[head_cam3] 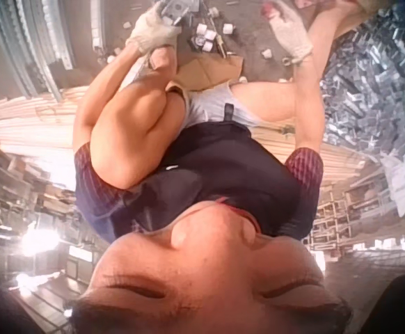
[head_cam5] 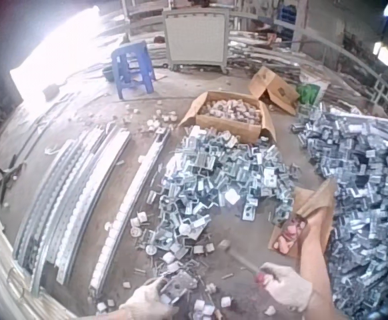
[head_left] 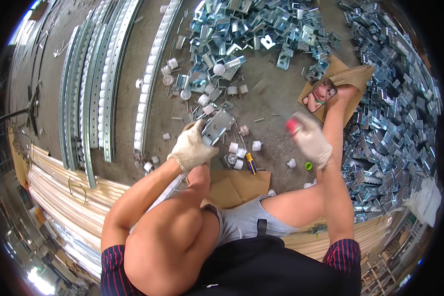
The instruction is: The person assembles metal components by inserting a metal rod through holes in bracket-like parts and tightening them with a screwdriver.
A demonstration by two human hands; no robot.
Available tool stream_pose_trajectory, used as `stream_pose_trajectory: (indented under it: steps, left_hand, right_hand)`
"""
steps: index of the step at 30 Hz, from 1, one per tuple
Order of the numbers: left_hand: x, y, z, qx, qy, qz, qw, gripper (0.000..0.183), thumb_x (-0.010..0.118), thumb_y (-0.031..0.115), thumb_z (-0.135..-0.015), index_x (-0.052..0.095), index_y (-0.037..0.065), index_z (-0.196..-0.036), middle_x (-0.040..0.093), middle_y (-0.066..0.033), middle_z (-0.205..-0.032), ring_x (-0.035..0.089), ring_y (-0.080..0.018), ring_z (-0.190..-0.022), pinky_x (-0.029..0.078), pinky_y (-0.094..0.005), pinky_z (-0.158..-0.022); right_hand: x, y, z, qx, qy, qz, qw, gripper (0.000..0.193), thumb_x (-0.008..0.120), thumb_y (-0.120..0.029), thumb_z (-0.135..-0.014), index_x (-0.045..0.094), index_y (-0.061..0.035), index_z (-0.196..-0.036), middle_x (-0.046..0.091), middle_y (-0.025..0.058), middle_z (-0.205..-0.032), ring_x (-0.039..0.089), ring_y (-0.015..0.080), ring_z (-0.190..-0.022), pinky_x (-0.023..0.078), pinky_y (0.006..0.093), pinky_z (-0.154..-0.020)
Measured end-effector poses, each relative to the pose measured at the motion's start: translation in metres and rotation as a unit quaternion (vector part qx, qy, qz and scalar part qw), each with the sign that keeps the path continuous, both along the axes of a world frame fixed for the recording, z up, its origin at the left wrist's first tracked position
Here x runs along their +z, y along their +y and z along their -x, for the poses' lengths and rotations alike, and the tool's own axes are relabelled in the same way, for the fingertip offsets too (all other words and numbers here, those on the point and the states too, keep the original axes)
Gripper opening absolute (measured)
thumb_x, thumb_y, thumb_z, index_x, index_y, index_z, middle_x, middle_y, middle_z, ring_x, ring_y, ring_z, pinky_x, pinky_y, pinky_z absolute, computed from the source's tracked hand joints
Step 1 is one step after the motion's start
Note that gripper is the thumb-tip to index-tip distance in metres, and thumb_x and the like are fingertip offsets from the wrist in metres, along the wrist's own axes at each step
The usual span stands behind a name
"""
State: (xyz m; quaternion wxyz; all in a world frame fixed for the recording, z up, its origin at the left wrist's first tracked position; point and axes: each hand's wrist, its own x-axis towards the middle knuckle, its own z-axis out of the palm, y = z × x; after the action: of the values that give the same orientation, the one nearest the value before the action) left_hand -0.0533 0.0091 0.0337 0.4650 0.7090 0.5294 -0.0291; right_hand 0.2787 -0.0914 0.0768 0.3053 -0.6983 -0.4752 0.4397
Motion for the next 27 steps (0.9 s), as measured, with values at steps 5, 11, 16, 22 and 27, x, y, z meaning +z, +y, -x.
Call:
stream_pose_trajectory:
  steps: [5, 11, 16, 22, 27]
  left_hand:
    - [0.016, 0.014, -0.025, 0.017, 0.031, 0.022, 0.999, 0.072, 0.086, 0.031, -0.072, 0.059, 0.001, -0.131, 0.074, -0.0293, -0.11, 0.073, -0.0448, -0.108, 0.057, -0.0475, -0.093]
    - [0.022, 0.011, -0.022, 0.026, -0.015, 0.016, 0.999, 0.073, 0.086, 0.031, -0.071, 0.057, 0.002, -0.132, 0.074, -0.0291, -0.109, 0.072, -0.0458, -0.107, 0.057, -0.0481, -0.093]
    - [0.019, 0.012, -0.02, 0.015, 0.021, 0.021, 0.999, 0.076, 0.086, 0.032, -0.069, 0.056, 0.003, -0.133, 0.074, -0.028, -0.11, 0.072, -0.0446, -0.108, 0.057, -0.048, -0.094]
    - [0.001, 0.009, -0.014, -0.015, 0.034, -0.004, 0.999, 0.079, 0.086, 0.035, -0.068, 0.055, 0.002, -0.132, 0.074, -0.0291, -0.11, 0.072, -0.0445, -0.107, 0.057, -0.0486, -0.094]
    - [0.02, 0.014, -0.026, 0.004, 0.021, 0.018, 1.0, 0.078, 0.087, 0.037, -0.067, 0.056, 0.001, -0.129, 0.074, -0.029, -0.109, 0.072, -0.0454, -0.106, 0.057, -0.0496, -0.093]
  right_hand:
    - [0.011, -0.007, 0.028, 0.156, -0.061, 0.086, 0.982, 0.016, 0.057, -0.016, -0.103, 0.064, -0.006, -0.113, 0.067, 0.0196, -0.075, 0.067, 0.0384, -0.067, 0.051, 0.0456, -0.063]
    - [0.005, 0.0, 0.026, -0.016, -0.072, -0.002, 0.997, 0.016, 0.061, -0.019, -0.101, 0.065, -0.0072, -0.112, 0.065, 0.0286, -0.076, 0.066, 0.0501, -0.072, 0.052, 0.0518, -0.068]
    - [0.015, 0.004, 0.017, 0.111, -0.097, 0.102, 0.984, 0.018, 0.06, -0.018, -0.1, 0.066, -0.0055, -0.112, 0.065, 0.0271, -0.075, 0.067, 0.0476, -0.074, 0.052, 0.05, -0.066]
    - [0.012, -0.004, 0.021, 0.191, -0.104, 0.083, 0.973, 0.022, 0.058, -0.012, -0.101, 0.068, -0.0026, -0.119, 0.063, 0.0232, -0.073, 0.066, 0.0382, -0.064, 0.051, 0.0422, -0.065]
    - [0.005, -0.009, 0.028, 0.151, -0.06, 0.07, 0.984, 0.022, 0.061, -0.018, -0.105, 0.069, -0.0023, -0.118, 0.058, 0.0154, -0.067, 0.055, 0.0163, -0.059, 0.047, 0.0362, -0.06]
